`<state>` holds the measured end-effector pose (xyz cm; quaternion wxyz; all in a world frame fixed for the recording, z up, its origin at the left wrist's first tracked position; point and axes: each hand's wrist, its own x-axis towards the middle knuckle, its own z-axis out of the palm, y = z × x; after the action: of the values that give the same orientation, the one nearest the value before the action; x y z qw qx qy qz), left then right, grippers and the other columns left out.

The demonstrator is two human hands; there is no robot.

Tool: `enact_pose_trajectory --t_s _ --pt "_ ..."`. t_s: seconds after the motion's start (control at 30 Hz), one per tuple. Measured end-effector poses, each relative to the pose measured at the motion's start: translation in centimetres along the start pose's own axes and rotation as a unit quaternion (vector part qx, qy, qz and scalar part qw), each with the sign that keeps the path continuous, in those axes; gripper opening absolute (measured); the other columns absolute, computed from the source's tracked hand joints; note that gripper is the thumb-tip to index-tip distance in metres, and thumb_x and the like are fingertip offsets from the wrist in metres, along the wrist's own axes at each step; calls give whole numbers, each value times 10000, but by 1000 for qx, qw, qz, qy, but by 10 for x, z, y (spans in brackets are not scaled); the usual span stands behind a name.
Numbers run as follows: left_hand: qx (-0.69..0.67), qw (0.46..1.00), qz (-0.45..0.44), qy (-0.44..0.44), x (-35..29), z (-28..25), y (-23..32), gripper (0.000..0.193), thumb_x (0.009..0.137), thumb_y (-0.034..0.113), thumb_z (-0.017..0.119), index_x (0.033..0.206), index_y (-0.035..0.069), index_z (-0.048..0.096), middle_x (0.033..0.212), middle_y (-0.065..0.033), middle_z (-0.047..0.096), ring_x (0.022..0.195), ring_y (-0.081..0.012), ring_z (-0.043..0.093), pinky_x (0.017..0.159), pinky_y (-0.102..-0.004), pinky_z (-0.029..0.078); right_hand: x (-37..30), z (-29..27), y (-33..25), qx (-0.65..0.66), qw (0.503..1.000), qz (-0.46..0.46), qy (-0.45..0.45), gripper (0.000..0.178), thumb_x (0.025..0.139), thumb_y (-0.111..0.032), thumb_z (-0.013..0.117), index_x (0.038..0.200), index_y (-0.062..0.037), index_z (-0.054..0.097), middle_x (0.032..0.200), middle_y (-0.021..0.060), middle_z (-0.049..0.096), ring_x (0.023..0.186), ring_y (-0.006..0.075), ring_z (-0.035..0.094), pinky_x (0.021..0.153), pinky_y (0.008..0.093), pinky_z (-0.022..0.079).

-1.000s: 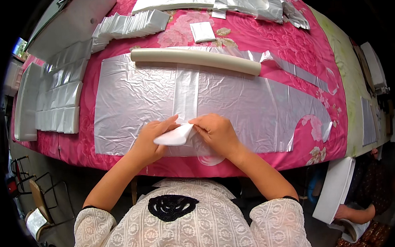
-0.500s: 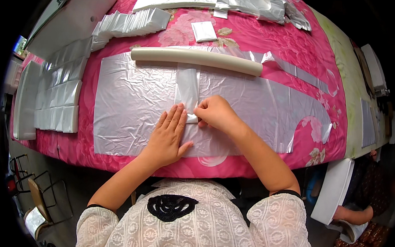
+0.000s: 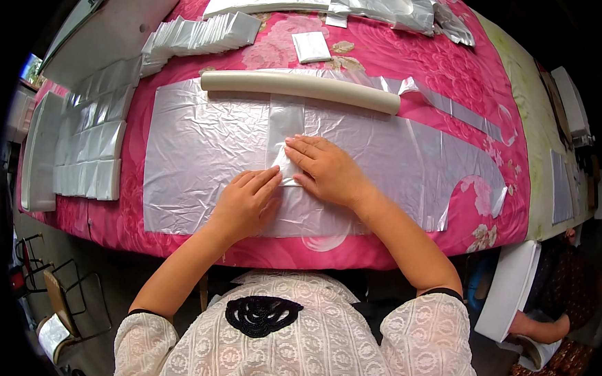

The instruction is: The person wraps small white rectangular items in clear plastic film. They unroll a sheet of film, place an item on it, fold the film over the item, and smooth it out. The wrapped items are stacked on the table. The person repeats this process for multiple items.

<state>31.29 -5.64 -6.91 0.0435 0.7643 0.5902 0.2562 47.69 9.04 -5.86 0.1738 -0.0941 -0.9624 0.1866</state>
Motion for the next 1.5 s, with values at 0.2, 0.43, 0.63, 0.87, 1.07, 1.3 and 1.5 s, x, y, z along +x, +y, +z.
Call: enact_pose_trajectory --t_s 0.2,0.43,0.63,0.87,1.07,1.3,1.5 --pt "41 997 47 36 6 5 -7 188 697 91 565 862 8 596 1000 -93 615 901 -230 599 815 -337 480 4 -4 5 68 997 17 16 402 739 -5 563 1141 -17 580 1213 139 556 1147 304 505 980 378 404" --pt "-104 994 45 -5 -6 -14 9 262 698 127 630 932 14 594 1048 -85 614 940 -239 602 814 -356 495 -7 2 -9 54 996 -41 59 298 665 21 605 954 -41 645 963 81 642 881 268 605 769 362 485" --pt "-71 994 50 -70 -25 -22 13 594 666 171 696 1210 26 506 1195 -113 571 1102 -264 550 960 -398 426 -30 11 -38 85 993 -55 64 267 655 -26 630 920 -57 642 910 59 622 843 246 600 722 343 492" --pt "-85 996 17 -16 -25 -12 11 505 689 37 625 1183 13 528 1059 -107 628 993 -259 600 860 -377 468 -33 7 -35 120 990 28 73 252 687 -23 661 932 -76 678 870 68 646 788 255 608 688 330 492" --pt "-182 953 -242 -28 -6 -16 17 513 773 47 624 1252 -44 463 813 -129 666 726 -239 657 658 -299 505 -13 -9 -38 268 902 339 -16 155 809 -159 616 853 -28 685 668 123 634 593 241 616 568 324 469" --pt "-310 864 -396 33 16 -7 -2 672 776 122 666 1320 -100 340 717 -137 667 621 -247 653 591 -291 500 20 -14 -17 306 824 456 -137 293 844 -248 626 755 28 661 607 41 608 517 86 573 502 238 439" --pt "-148 940 -302 61 19 -11 1 711 747 130 679 1322 -105 335 1028 -201 600 917 -303 610 781 -348 489 20 -7 -9 312 810 474 -148 300 843 -248 626 690 9 640 612 45 607 506 94 578 472 229 434"
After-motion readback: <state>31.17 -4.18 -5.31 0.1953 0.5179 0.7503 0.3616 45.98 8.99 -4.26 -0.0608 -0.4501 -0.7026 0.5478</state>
